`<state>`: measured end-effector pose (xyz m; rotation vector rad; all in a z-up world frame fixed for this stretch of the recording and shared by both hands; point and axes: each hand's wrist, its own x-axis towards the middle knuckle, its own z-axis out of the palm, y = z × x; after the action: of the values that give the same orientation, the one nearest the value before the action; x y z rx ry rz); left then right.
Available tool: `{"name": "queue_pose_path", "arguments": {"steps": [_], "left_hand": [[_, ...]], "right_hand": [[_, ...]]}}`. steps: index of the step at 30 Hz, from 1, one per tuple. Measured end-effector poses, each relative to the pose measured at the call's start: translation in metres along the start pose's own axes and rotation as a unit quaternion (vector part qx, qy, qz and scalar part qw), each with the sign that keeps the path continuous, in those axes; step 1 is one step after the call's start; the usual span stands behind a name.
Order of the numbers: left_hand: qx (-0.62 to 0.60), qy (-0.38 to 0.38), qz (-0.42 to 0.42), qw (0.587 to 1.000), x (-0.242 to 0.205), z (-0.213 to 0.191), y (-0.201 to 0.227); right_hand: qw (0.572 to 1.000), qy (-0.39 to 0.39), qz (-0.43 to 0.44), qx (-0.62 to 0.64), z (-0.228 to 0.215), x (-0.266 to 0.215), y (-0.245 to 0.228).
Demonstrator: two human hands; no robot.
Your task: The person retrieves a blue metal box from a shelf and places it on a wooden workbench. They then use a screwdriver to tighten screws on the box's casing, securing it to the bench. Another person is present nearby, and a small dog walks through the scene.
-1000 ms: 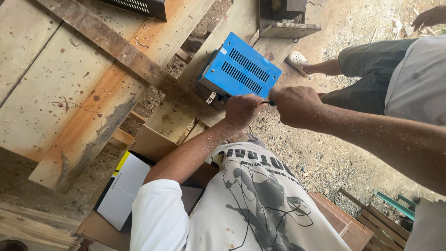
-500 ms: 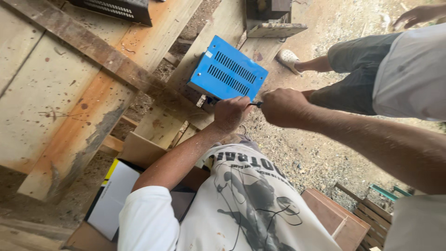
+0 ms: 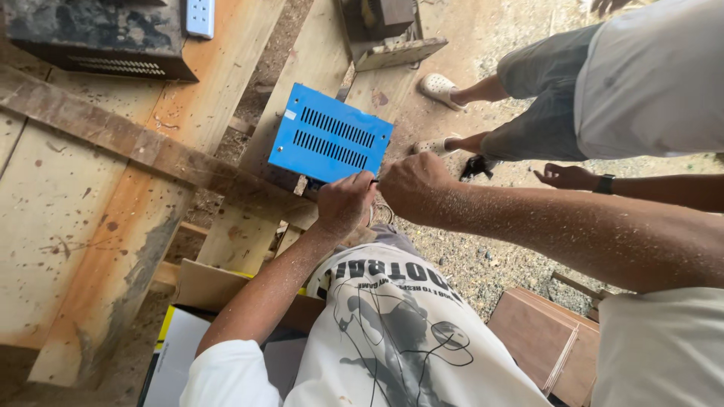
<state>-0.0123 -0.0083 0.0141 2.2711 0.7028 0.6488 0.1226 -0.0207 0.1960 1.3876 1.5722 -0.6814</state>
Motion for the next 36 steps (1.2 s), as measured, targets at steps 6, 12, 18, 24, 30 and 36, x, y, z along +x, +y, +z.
{"name": "queue_pose_path", "arguments": {"steps": [6, 12, 18, 24, 30, 36], "left_hand": [[0.013, 0.004, 0.02, 1.0, -0.007, 0.009, -0.014], [-0.007, -0.034, 0.034, 0.999, -0.01, 0.006, -0.016], [0.009, -0.009, 0.027, 1.0, -0.005, 0.006, -0.011], [0.038, -0.042, 0.016, 0.998, -0.006, 0.016, -0.019], [0.018, -0.014, 0.028, 0.999, -0.015, 0.016, -0.021], [0.072, -0.049, 0.025, 0.996, -0.011, 0.032, -0.027]], "right_hand": [[0.971, 0.213, -0.066, -0.084, -0.004, -0.003, -0.01], [0.957, 0.245, -0.091, -0.123, -0.002, -0.008, -0.013], [0.965, 0.201, -0.05, -0.162, 0.0, -0.011, -0.015], [0.937, 0.278, -0.053, -0.203, 0.007, -0.003, -0.013], [0.911, 0.306, -0.057, -0.269, 0.018, -0.006, -0.02], [0.884, 0.342, -0.098, -0.304, 0.016, -0.011, -0.02]]}}
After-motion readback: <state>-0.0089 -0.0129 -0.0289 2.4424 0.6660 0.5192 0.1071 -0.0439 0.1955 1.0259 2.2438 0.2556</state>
